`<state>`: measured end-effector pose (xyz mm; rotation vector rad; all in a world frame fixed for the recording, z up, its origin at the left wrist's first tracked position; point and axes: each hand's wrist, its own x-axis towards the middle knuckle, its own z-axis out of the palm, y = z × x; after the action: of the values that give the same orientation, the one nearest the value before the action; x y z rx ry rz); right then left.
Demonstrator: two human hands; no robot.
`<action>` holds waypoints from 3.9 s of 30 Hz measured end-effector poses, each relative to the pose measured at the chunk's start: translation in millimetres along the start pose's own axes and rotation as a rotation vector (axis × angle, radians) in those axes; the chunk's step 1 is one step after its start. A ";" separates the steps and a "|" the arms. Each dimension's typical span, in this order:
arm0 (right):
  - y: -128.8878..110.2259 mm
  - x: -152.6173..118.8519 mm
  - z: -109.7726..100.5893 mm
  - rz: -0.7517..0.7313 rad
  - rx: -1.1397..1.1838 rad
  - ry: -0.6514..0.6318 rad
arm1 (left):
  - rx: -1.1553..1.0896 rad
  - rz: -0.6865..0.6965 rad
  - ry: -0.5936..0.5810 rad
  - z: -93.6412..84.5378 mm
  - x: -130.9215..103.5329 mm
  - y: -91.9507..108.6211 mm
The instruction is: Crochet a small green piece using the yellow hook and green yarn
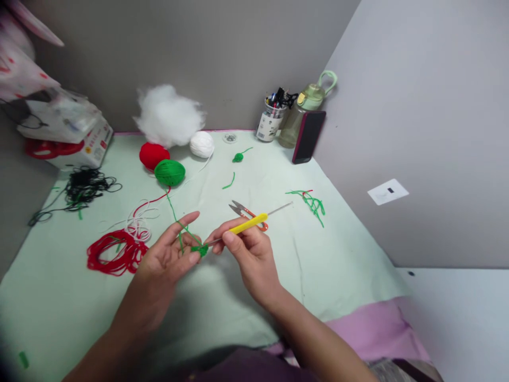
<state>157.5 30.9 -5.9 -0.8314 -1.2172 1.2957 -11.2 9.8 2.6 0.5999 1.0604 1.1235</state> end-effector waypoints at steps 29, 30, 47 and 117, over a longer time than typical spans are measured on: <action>-15.5 -0.2 21.1 -0.384 -0.416 0.011 | -0.169 -0.020 -0.040 7.0 -10.1 11.7; -15.2 -1.9 21.8 -0.463 -0.507 0.003 | -0.180 -0.022 -0.023 7.1 -10.3 12.0; -7.1 13.6 29.1 0.012 0.015 0.052 | -0.119 -0.036 -0.073 -9.4 -0.5 14.9; -8.8 4.6 25.9 -0.143 -0.261 -0.072 | 0.112 0.057 0.059 -28.1 -3.3 17.9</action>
<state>134.3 29.5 9.1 -0.8713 -1.4974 1.0728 -44.4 10.1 7.1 0.6932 1.1687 1.1429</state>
